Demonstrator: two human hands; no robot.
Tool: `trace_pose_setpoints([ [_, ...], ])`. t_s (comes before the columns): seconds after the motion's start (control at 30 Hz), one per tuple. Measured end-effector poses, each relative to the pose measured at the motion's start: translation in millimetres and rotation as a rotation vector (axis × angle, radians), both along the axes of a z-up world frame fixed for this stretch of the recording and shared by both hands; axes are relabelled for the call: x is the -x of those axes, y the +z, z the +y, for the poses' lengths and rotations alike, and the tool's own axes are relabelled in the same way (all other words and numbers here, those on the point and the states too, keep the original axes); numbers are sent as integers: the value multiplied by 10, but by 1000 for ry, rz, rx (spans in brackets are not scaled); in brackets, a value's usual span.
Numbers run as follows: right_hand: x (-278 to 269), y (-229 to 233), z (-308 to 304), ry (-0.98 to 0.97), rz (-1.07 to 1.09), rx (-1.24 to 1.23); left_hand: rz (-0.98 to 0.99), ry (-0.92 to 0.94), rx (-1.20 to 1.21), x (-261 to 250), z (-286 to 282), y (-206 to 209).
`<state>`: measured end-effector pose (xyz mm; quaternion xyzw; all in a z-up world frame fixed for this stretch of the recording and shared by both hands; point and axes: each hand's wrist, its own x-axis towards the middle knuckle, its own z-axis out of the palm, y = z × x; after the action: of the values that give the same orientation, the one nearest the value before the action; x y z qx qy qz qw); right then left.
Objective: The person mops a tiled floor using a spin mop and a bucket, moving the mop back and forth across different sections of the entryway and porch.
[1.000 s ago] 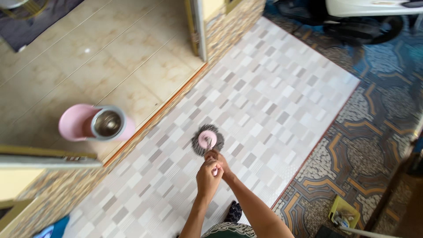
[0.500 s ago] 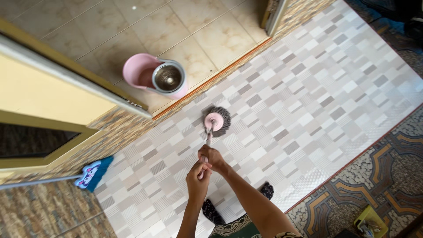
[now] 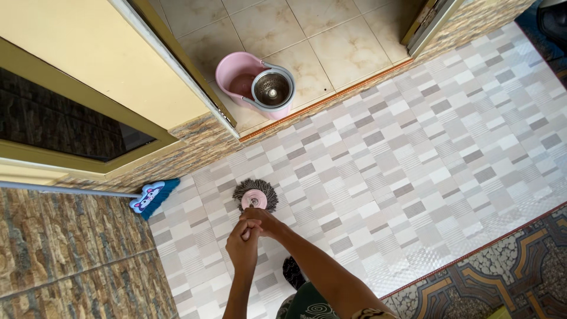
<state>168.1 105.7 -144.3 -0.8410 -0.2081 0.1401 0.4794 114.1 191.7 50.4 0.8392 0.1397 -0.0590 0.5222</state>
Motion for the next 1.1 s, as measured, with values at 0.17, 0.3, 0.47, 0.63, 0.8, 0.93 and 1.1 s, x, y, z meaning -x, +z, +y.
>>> trace_pose_setpoints([
  [0.17, -65, -108, -946, -34, -110, 63, -61, -74, 234, -35, -621, -159],
  [0.3, -83, -209, -1860, -183, -153, 139, -81, -180, 344, -161, -1241, -587],
  [0.47, -16, -326, -2562, -375, 47, 233, -82, -308, 557, -187, -1807, -966],
  [0.63, 133, -276, -2424, -385, 35, 263, -58, -311, 537, -30, -1723, -1043],
  [0.8, 444, -115, -1644, -270, 118, 235, 62, -196, 379, 302, -1114, -711],
  [0.93, 700, -16, -974, -135, 34, 258, 53, -127, 198, 510, -697, -239],
  [1.1, 951, 254, -770, -122, 91, -65, 162, -116, -11, 680, -715, 57],
])
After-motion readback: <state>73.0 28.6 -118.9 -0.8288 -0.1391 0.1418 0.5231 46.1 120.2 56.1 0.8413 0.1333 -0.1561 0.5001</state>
